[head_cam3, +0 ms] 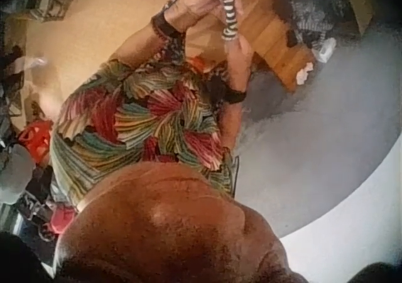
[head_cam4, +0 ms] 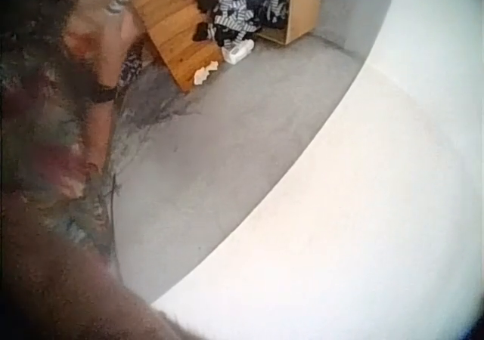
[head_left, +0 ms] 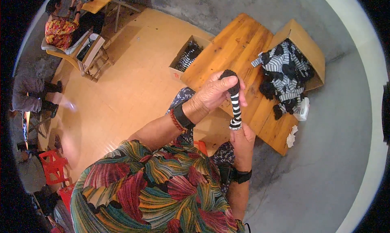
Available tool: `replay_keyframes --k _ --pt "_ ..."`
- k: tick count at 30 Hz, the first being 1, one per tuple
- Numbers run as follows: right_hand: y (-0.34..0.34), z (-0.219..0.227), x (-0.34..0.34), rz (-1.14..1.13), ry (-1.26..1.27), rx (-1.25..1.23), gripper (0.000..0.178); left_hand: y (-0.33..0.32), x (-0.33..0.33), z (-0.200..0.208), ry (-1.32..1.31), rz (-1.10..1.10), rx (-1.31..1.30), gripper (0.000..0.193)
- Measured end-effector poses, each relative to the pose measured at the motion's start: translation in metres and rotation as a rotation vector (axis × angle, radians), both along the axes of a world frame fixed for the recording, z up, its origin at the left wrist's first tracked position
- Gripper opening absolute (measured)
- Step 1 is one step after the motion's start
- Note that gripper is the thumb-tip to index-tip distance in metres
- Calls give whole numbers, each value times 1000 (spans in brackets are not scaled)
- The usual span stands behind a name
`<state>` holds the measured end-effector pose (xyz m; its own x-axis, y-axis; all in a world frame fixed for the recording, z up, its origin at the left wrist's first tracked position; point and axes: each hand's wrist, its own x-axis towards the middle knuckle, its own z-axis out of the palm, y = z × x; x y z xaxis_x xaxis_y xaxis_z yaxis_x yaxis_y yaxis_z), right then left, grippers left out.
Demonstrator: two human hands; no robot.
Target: Turning small striped fabric tubes right-side out using a wooden stick.
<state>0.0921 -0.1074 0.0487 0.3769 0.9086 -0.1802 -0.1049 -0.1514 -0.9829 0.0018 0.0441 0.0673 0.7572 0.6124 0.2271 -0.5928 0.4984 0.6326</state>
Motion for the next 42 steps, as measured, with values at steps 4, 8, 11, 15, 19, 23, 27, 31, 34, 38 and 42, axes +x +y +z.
replay_keyframes --k 4,8,11,15,19,23,27,31,34,38,42 --pt "3 0 2 8 -65 31 19 -14 8 -7 -82 25 -49 42" --pt "5 12 -18 -67 258 8 20 -28 13 -5 -53 13 -89 44" --pt "6 14 -30 17 739 50 21 -33 10 2 34 -19 -127 43" --pt "0 13 -12 -3 506 27 21 -15 4 18 112 -46 54 35" --pt "-5 19 -4 28 320 -48 23 7 -13 32 122 -29 279 23" --pt "-9 24 2 7 173 -68 24 7 -12 35 200 -93 355 16" --pt "-15 17 8 14 7 -93 24 -2 -1 23 126 53 303 17" --pt "-16 19 6 0 57 -123 24 -17 12 5 91 112 141 18" --pt "-14 15 1 -8 261 -80 24 -29 19 -2 52 97 -29 23" --pt "-8 17 -19 36 723 -48 25 -36 19 7 -54 -25 -67 29" --pt "-2 7 -21 164 825 178 23 -41 11 28 69 -44 88 27"
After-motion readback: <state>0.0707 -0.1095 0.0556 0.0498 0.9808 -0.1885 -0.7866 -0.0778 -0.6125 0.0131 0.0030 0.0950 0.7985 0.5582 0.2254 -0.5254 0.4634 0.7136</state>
